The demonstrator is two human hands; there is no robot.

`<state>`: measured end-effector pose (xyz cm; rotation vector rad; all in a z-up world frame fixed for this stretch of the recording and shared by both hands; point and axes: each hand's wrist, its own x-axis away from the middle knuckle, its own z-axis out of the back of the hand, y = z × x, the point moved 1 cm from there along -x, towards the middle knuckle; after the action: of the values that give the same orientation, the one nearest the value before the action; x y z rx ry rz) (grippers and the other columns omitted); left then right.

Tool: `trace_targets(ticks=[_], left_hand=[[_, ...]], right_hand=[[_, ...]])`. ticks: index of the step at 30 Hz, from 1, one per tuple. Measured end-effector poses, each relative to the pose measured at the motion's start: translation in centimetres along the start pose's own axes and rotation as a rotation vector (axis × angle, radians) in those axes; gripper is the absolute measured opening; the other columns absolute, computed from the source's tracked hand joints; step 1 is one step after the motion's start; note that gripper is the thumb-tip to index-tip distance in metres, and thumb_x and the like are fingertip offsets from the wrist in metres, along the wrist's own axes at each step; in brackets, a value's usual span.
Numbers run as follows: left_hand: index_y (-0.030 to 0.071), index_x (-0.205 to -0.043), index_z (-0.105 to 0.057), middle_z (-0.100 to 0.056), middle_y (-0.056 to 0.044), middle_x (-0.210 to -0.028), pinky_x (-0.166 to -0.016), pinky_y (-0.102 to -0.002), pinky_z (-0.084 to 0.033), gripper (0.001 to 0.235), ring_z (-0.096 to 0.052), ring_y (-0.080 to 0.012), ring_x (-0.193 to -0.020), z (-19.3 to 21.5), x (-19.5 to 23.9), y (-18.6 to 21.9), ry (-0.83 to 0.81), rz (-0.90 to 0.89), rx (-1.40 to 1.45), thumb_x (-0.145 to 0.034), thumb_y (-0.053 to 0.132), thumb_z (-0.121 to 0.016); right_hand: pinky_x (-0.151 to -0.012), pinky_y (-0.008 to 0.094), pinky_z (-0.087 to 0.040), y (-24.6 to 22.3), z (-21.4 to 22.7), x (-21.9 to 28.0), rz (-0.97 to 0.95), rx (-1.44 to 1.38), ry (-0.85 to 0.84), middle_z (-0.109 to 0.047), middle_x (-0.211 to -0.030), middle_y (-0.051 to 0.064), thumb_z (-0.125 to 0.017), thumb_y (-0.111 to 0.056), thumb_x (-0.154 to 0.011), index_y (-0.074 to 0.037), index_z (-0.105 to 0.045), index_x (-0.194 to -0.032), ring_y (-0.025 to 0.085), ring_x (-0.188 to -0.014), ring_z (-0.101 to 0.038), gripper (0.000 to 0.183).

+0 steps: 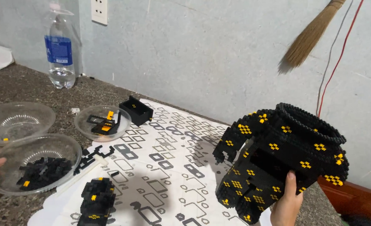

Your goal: Assembling a complex toy figure using small interlocking plastic blocks on a workspace

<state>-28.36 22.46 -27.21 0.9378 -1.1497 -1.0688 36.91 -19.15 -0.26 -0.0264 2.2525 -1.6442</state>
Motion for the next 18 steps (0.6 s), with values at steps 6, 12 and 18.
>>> trace_targets(ticks=[6, 12, 18], left_hand=[[-0.011, -0.139, -0.045, -0.051, -0.029, -0.13, -0.099, -0.045, -0.036, 0.052, -0.047, -0.0379, -0.119, -5.6, 11.6, 9.9, 0.237, -0.761, -0.065, -0.092, 0.006, -0.058], [0.038, -0.127, -0.054, -0.057, 0.014, -0.131, -0.098, -0.041, -0.049, 0.068, -0.051, -0.0193, -0.126, -8.9, 28.5, 19.5, 0.356, -0.61, -1.142, -0.071, 0.074, -0.039], [0.015, -0.133, -0.047, -0.05, -0.004, -0.138, -0.11, -0.045, -0.037, 0.072, -0.042, -0.0248, -0.132, -7.6, 27.6, 19.0, 0.188, -0.513, -1.002, -0.079, 0.063, -0.043]], right_hand=[[-0.099, 0.033, -0.045, 1.4, 0.7, -0.7, 0.155, -0.071, -0.051, -0.05, -0.135, 0.012, -0.05, -0.036, -0.094, -0.01, -0.037, -0.141, 0.021, -0.117, -0.053, 0.055], [-0.096, 0.044, -0.035, 1.5, 1.0, 0.4, 0.377, 0.496, 0.155, -0.035, -0.143, 0.026, -0.057, -0.036, -0.101, 0.0, -0.02, -0.146, 0.036, -0.127, -0.04, 0.069], [-0.119, 0.047, -0.021, 0.9, 0.3, 1.7, 0.849, 0.185, -0.052, -0.012, -0.153, 0.029, -0.036, -0.002, -0.112, 0.003, -0.01, -0.146, 0.037, -0.143, -0.018, 0.043]])
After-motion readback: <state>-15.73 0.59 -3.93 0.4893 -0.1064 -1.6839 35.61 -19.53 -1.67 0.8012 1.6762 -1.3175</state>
